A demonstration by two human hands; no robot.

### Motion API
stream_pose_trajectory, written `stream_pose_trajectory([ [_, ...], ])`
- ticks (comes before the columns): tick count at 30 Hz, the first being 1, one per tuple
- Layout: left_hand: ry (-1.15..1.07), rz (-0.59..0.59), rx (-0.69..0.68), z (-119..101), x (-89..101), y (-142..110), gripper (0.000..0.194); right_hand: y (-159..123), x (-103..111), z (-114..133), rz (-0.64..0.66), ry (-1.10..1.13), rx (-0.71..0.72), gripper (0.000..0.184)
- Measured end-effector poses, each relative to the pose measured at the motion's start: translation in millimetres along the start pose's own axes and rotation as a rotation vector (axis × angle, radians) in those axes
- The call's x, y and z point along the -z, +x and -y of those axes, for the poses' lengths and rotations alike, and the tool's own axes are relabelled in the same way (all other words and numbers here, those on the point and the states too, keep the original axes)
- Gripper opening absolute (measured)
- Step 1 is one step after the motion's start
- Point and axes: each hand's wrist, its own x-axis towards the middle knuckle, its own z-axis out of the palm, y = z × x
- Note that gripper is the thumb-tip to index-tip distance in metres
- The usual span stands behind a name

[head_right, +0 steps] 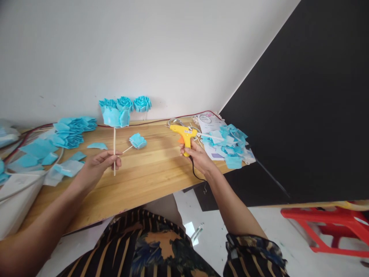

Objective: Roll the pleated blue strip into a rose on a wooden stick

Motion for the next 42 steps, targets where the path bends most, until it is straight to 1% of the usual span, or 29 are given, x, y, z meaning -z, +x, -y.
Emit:
stream_pose_trajectory([
  [5,0.008,0.001,-0.002,2.8,1.6,0.1,0.042,-4.5,10.2,-4.9,-0.018,-0.035,0.015,0.036],
  [8,0.019,0.007,-0.002,4.1,3.1,0.3,0.042,-8.7,19.3,-7.7,-0.068,-0.020,0.029,0.039],
  [12,0.039,0.014,0.007,5.3,4.5,0.7,0.041,-12.3,37.4,-14.0,-0.134,-0.049,0.047,0.050],
  [14,0.044,0.011,0.010,5.6,4.8,0.9,0.040,-12.3,48.4,-19.2,-0.135,-0.130,0.083,0.049],
  [16,0.049,0.011,0.010,5.4,4.8,1.2,0.041,-11.0,59.6,-25.9,-0.119,-0.329,0.141,0.041],
  [18,0.056,0.013,0.010,4.6,4.4,1.3,0.041,-7.7,70.1,-34.1,-0.091,-0.656,0.224,0.035],
  [20,0.056,0.009,0.008,3.3,3.8,1.1,0.041,-1.7,80.0,-43.1,-0.039,-1.014,0.335,0.043],
  [22,0.043,0.002,0.012,2.3,3.3,0.8,0.042,7.3,90.1,-51.6,0.028,-1.302,0.444,0.058],
  [23,0.039,0.001,0.017,2.2,3.3,0.7,0.042,12.8,95.6,-55.0,0.051,-1.413,0.484,0.065],
  [25,0.041,0.002,0.029,3.2,3.7,0.7,0.043,24.6,107.5,-58.8,0.090,-1.570,0.534,0.072],
  [27,0.048,0.002,0.038,5.6,4.9,1.2,0.044,35.3,119.4,-58.4,0.084,-1.652,0.574,0.072],
  [29,0.047,-0.001,0.039,8.3,6.1,1.9,0.044,42.7,129.4,-54.6,0.101,-1.694,0.613,0.072],
  [31,0.040,-0.004,0.031,9.8,7.0,2.2,0.043,45.8,136.0,-48.8,0.126,-1.722,0.619,0.075],
  [34,0.042,-0.001,0.028,6.3,6.8,1.5,0.041,45.7,139.6,-37.7,0.163,-1.708,0.550,0.088],
  [36,0.042,0.005,0.038,-1.5,5.8,0.9,0.040,46.5,138.0,-28.0,0.188,-1.647,0.508,0.093],
  [37,0.037,0.012,0.043,-6.8,5.1,1.0,0.039,48.0,135.8,-22.4,0.188,-1.607,0.501,0.090],
  [39,0.018,0.029,0.042,-18.3,3.2,2.5,0.038,53.3,127.4,-10.2,0.144,-1.521,0.493,0.079],
  [41,0.000,0.068,0.029,-28.2,0.3,6.2,0.036,60.4,110.7,1.2,0.084,-1.415,0.479,0.066],
  [42,-0.012,0.088,0.020,-31.6,-1.5,8.7,0.036,63.8,98.3,5.5,0.035,-1.346,0.475,0.061],
])
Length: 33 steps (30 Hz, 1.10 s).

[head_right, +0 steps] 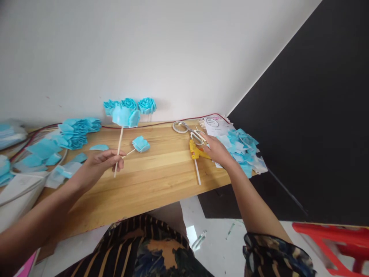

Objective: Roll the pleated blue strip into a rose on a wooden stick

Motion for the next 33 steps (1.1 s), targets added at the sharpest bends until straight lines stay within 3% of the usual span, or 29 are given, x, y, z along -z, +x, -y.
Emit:
stream_pose_trajectory([
  [3,-0.037,0.048,-0.016,-2.5,-5.2,8.4,0.037,23.1,-11.8,48.9,-0.036,0.260,0.001,0.053],
  [9,-0.101,0.121,-0.013,11.7,-6.2,13.2,0.041,52.6,-71.0,172.7,0.232,0.959,0.026,0.056],
  [13,-0.148,0.175,0.020,20.3,-3.5,8.5,0.048,67.7,-91.7,217.4,0.256,1.191,-0.009,0.058],
  [19,-0.228,0.207,0.011,25.2,-11.7,5.0,0.052,88.3,-89.9,234.1,0.267,1.296,-0.019,0.041],
  [25,-0.227,0.199,0.060,25.1,-17.4,3.9,0.052,106.0,-93.6,235.8,0.093,1.317,-0.092,0.035],
  [29,-0.073,0.040,0.027,24.1,-11.4,5.2,0.045,103.0,-102.1,232.5,-0.013,1.405,-0.105,0.039],
  [33,0.027,-0.135,-0.027,22.0,-2.8,6.3,0.043,92.8,-109.4,227.6,0.014,1.429,-0.031,0.042],
])
